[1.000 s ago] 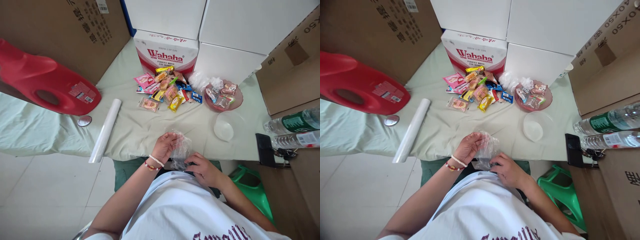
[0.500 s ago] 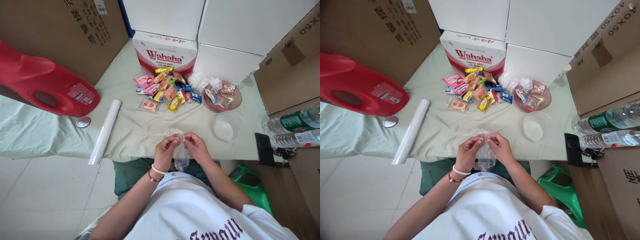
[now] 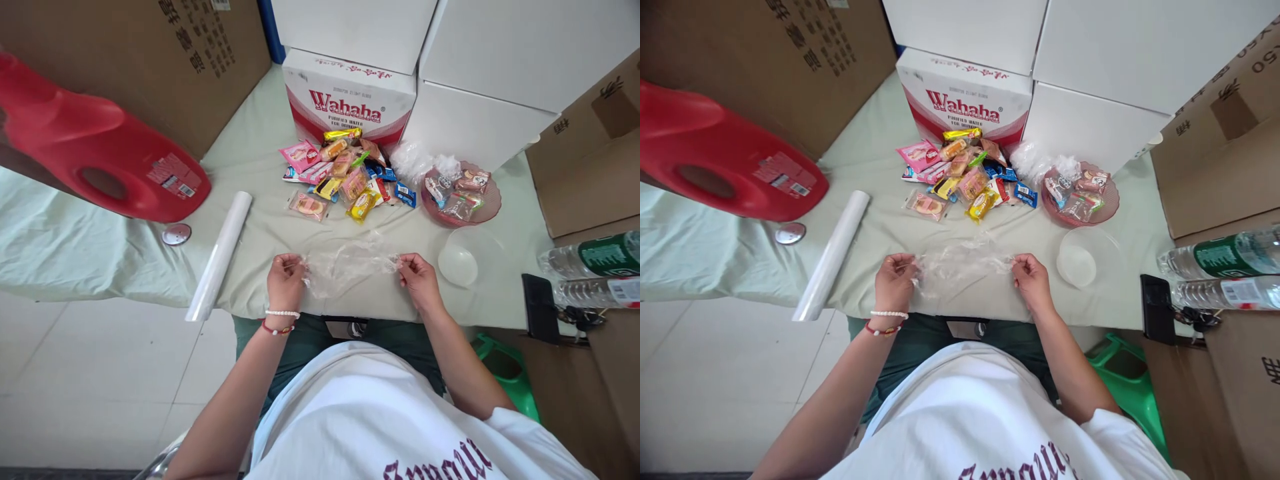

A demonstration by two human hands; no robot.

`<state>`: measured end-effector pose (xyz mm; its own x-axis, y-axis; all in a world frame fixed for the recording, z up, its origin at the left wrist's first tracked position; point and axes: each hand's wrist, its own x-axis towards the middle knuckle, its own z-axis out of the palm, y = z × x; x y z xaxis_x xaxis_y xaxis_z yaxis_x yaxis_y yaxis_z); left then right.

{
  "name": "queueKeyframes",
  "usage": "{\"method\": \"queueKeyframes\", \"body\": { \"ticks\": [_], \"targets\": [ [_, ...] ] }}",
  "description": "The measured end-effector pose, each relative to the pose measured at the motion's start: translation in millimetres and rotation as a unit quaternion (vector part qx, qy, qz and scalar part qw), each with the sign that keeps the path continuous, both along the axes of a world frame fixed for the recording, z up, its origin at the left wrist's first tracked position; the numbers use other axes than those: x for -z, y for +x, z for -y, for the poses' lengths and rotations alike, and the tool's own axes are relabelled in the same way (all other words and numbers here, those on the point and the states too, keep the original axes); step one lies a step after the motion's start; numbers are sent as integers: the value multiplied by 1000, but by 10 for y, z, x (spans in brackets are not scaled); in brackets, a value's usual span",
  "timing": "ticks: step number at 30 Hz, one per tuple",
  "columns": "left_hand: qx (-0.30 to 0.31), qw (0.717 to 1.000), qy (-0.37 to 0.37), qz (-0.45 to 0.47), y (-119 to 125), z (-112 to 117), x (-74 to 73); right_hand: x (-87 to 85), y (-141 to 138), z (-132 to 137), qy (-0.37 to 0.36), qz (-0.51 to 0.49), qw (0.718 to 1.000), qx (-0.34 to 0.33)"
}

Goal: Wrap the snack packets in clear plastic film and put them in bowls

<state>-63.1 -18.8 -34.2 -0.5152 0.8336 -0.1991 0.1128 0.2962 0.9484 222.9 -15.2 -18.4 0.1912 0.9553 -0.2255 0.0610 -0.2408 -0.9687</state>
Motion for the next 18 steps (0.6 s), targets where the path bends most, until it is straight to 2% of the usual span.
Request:
{"method": "queueKeyframes", "body": {
  "ticks": [2,4,6,8,9,10,12,15,18],
  "targets": [
    [10,987,57,-152,-51,50,-26,48,32,-8,4,36,999,-3],
    [64,943,145,-293,-56,108,-90,65,35,-13,13,65,998,-11],
    [211,880,220,-365,-36,134,-153,64,27,-17,21,86,996,-26],
    [375,811,246,-377,-17,108,-182,69,33,-14,29,103,993,-41],
    [428,785,239,-378,-15,77,-179,80,49,-8,33,113,992,-49],
    [454,773,222,-384,-20,39,-165,99,76,4,39,125,990,-55],
    [439,783,180,-403,-53,-45,-113,161,163,39,53,156,984,-63],
    [377,821,135,-407,-120,-134,-21,257,343,105,44,181,980,-67],
    [358,838,110,-398,-117,-134,33,204,517,141,-1,160,983,-92]
  ]
}}
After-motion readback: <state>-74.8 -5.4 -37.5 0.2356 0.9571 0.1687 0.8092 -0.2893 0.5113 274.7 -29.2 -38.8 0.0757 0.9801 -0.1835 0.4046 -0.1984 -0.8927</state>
